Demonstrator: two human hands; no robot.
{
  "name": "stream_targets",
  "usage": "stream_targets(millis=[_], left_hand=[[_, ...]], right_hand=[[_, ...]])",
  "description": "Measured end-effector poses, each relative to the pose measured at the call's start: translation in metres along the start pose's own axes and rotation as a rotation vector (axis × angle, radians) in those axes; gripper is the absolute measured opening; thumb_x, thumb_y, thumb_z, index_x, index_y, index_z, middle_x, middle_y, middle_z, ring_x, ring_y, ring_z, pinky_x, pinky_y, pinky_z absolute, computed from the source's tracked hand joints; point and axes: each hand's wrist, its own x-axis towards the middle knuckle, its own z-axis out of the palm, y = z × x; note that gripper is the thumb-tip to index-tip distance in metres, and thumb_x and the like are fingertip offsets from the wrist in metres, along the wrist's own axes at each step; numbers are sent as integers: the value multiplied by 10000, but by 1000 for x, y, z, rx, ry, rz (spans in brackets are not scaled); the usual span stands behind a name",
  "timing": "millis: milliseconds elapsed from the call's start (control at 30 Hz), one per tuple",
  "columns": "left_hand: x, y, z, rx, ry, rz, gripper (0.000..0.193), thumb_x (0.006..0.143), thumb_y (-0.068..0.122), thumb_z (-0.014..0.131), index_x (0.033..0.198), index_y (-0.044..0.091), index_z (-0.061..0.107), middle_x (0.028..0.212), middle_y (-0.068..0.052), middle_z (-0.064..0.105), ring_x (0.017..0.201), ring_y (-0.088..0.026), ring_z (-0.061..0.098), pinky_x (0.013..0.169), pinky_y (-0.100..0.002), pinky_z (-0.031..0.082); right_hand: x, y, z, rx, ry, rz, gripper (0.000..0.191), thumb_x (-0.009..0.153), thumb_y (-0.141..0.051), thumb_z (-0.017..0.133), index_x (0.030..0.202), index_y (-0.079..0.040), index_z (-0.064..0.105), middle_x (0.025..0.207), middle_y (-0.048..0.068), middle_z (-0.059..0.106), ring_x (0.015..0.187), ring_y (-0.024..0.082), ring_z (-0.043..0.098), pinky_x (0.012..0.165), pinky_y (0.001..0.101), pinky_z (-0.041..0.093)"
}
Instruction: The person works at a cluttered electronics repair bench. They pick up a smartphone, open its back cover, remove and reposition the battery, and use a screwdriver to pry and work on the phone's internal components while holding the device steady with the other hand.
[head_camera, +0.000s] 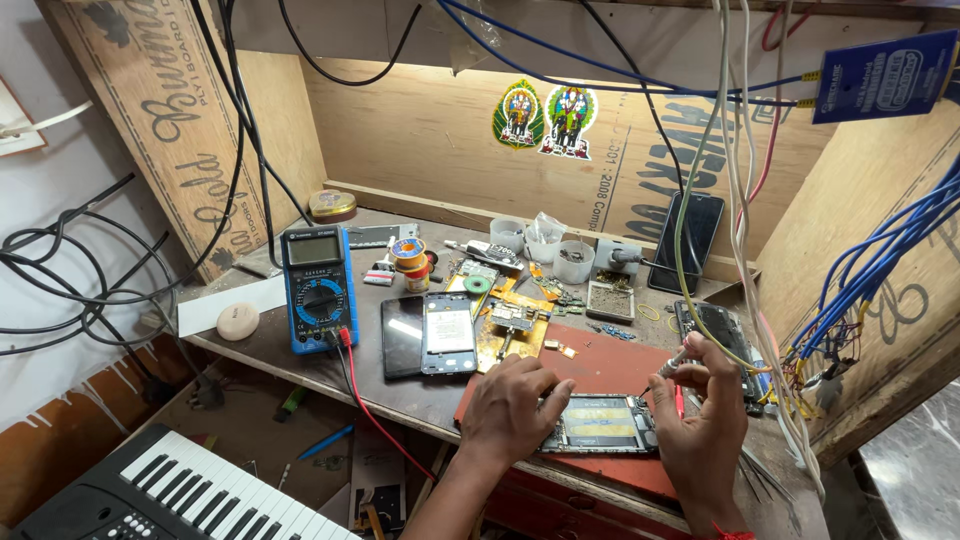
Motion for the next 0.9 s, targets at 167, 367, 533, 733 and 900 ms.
stream_targets(millis=[167,367,533,733,900], left_hand=[[0,0,-1,1,-5,-9,277,933,288,706,783,60,751,744,-85,672,776,-265,639,718,-431,519],[-1,0,-1,-7,6,1,279,932,287,704,783,56,751,734,-89,661,776,-275,629,715,-434,512],[0,0,-1,-7,-4,-3,272,937,288,701,804,58,760,740,-86,665,779,-269,632,723,-431,517],[1,-2,-1,-3,-19,-11,265,914,274,716,786,45,760,751,-94,672,802,-273,643,712,-432,523],[13,1,14,37,-108,-3,187,930,221,680,840,75,755,824,-59,697,807,-238,661,786,-392,538]], right_hand=[[0,-1,0,70,6,-4,643,852,77,678,1445,-26,452,1277,163,607,998,215,697,855,334,575],[1,-1,-1,18,1,35,660,822,54,746,1413,-31,464,1260,178,606,940,233,698,808,350,564],[-1,1,1,55,18,7,660,852,91,673,1462,-22,447,1308,184,602,1065,238,697,926,350,573],[-1,0,1,130,11,81,661,870,87,689,1468,-20,427,1321,208,569,1051,223,686,909,329,592],[-2,-2,0,66,37,46,663,867,87,706,1460,-16,427,1314,204,583,1055,222,673,886,331,580]])
